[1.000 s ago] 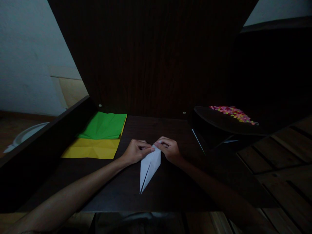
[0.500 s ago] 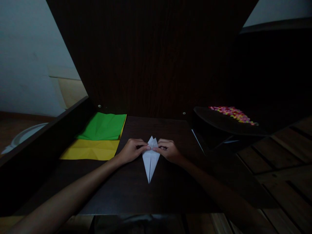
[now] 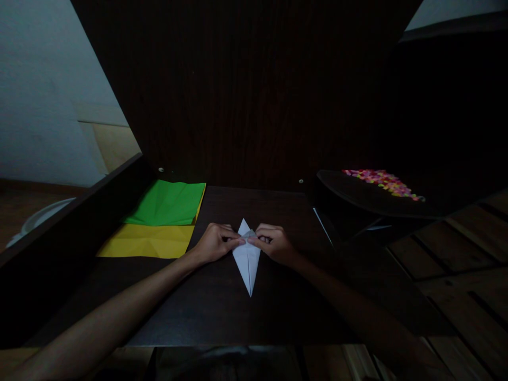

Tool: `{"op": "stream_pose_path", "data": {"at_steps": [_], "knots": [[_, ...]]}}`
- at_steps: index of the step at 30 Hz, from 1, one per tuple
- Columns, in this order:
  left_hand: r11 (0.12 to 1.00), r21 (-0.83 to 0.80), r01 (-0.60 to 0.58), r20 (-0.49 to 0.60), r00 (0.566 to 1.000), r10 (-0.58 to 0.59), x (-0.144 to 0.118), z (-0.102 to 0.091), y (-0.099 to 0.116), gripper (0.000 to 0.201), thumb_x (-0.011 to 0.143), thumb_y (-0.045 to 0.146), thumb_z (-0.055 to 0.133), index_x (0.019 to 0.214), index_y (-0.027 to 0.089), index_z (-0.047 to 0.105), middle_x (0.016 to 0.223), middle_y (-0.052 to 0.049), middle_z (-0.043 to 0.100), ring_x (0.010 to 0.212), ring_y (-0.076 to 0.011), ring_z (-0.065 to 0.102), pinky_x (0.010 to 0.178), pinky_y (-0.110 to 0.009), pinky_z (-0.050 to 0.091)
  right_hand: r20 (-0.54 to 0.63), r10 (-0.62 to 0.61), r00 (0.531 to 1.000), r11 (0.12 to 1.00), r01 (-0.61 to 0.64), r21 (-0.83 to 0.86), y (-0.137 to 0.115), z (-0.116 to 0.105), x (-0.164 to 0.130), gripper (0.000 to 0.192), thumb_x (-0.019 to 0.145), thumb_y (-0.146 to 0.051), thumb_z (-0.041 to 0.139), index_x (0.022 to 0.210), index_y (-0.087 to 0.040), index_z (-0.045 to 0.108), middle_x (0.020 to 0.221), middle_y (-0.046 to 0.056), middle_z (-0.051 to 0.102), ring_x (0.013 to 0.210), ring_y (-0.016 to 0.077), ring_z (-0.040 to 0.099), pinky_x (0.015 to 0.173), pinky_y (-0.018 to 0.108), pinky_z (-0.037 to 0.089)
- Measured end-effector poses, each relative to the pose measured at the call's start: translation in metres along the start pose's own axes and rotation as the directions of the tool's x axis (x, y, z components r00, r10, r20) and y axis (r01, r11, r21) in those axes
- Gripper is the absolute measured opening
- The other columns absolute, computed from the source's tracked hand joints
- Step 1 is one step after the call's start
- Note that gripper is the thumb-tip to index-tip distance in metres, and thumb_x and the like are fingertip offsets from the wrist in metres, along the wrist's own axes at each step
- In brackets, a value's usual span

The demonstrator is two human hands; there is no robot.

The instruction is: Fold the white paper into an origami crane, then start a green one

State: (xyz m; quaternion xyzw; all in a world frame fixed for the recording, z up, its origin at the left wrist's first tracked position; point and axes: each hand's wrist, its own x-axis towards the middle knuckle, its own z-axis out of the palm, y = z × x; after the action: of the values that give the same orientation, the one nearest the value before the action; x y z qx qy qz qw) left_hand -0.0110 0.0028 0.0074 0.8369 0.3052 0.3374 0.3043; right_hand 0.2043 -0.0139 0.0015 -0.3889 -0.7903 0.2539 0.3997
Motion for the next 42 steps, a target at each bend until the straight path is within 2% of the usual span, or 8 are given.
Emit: {"op": "stream_pose_path", "data": {"at_steps": [3, 7, 12, 16, 21, 26, 33, 42], "knots": [[0.999, 0.005, 0.049, -0.028, 0.998, -0.049, 0.000, 0.002, -0.001, 0.024, 0.086, 0.033, 0.065, 0.075, 0.016, 0.077, 0.060, -0.002, 0.064, 0.055, -0.0134, 0.054, 0.055, -0.024, 0.038, -0.004, 0.019, 1.000, 0.999, -0.020, -0.029, 0.002, 0.000, 0.001, 0.027, 0.085, -0.038, 0.064, 0.067, -0.018, 0.063, 0.062, -0.001, 0.051, 0.053, 0.0111, 0.045, 0.050, 0.025, 0.035], [0.984, 0.033, 0.173, -0.056, 0.984, -0.171, -0.001, 0.006, -0.004, 0.022, 0.085, 0.032, 0.064, 0.077, 0.014, 0.074, 0.061, 0.001, 0.062, 0.055, -0.0116, 0.052, 0.052, -0.022, 0.036, -0.016, 0.134, 0.991, 0.991, -0.134, 0.001, 0.006, 0.001, 0.001, 0.020, 0.082, -0.031, 0.066, 0.097, -0.018, 0.060, 0.068, -0.003, 0.056, 0.050, 0.0091, 0.045, 0.048, 0.023, 0.036], [0.975, 0.082, 0.208, -0.068, 0.977, -0.203, -0.003, 0.009, -0.004, 0.038, 0.082, 0.030, 0.068, 0.116, 0.016, 0.057, 0.076, 0.002, 0.064, 0.062, -0.0130, 0.058, 0.058, -0.023, 0.043, 0.006, 0.156, 0.988, 0.984, -0.154, -0.094, 0.009, 0.001, -0.001, 0.027, 0.082, -0.028, 0.066, 0.106, -0.020, 0.056, 0.077, -0.001, 0.060, 0.053, 0.0099, 0.049, 0.054, 0.024, 0.042], [0.966, 0.239, 0.095, -0.090, 0.993, -0.075, -0.005, 0.009, -0.002, 0.035, 0.084, 0.029, 0.066, 0.115, 0.018, 0.054, 0.097, -0.006, 0.063, 0.086, -0.0202, 0.060, 0.077, -0.033, 0.050, 0.048, 0.032, 0.998, 0.956, -0.017, -0.294, 0.008, -0.001, -0.001, 0.020, 0.085, -0.029, 0.065, 0.102, -0.019, 0.066, 0.097, 0.007, 0.062, 0.082, 0.0191, 0.059, 0.075, 0.035, 0.049], [0.874, 0.479, -0.084, 0.037, 0.996, 0.076, -0.006, 0.009, -0.001, 0.028, 0.094, 0.031, 0.051, 0.116, 0.019, 0.065, 0.125, -0.012, 0.059, 0.107, -0.0270, 0.052, 0.095, -0.045, 0.044, 0.129, -0.046, 0.991, 0.926, 0.091, -0.367, 0.011, 0.000, -0.002, 0.023, 0.091, -0.029, 0.058, 0.109, -0.023, 0.072, 0.115, 0.010, 0.065, 0.105, 0.0262, 0.056, 0.091, 0.045, 0.046], [0.818, 0.567, -0.099, 0.172, 0.985, 0.000, -0.008, 0.008, -0.003, 0.042, 0.099, 0.034, 0.042, 0.137, 0.019, 0.051, 0.135, -0.012, 0.058, 0.122, -0.0331, 0.046, 0.095, -0.052, 0.041, 0.230, -0.021, 0.973, 0.890, 0.123, -0.439, 0.013, -0.002, -0.003, 0.035, 0.094, -0.028, 0.054, 0.127, -0.024, 0.062, 0.131, 0.010, 0.061, 0.123, 0.0300, 0.050, 0.096, 0.051, 0.043], [0.806, 0.580, -0.118, 0.278, 0.959, -0.060, -0.011, 0.003, -0.004, 0.055, 0.100, 0.046, 0.034, 0.149, 0.021, 0.031, 0.150, -0.012, 0.040, 0.141, -0.0362, 0.027, 0.104, -0.056, 0.031, 0.413, 0.021, 0.911, 0.884, 0.176, -0.433, 0.016, -0.016, -0.003, 0.056, 0.095, -0.038, 0.053, 0.147, -0.024, 0.037, 0.149, 0.008, 0.041, 0.145, 0.0302, 0.023, 0.112, 0.055, 0.027], [0.825, 0.560, -0.080, 0.337, 0.931, -0.139, -0.013, 0.001, 0.000, 0.103, 0.078, 0.080, 0.042, 0.154, 0.018, 0.012, 0.157, -0.015, 0.025, 0.142, -0.0420, 0.020, 0.109, -0.060, 0.019, 0.550, 0.110, 0.828, 0.909, 0.141, -0.393, 0.012, -0.024, -0.004, 0.116, 0.069, -0.070, 0.067, 0.154, -0.019, 0.007, 0.159, 0.010, 0.014, 0.147, 0.0364, -0.001, 0.118, 0.055, 0.007]]}}
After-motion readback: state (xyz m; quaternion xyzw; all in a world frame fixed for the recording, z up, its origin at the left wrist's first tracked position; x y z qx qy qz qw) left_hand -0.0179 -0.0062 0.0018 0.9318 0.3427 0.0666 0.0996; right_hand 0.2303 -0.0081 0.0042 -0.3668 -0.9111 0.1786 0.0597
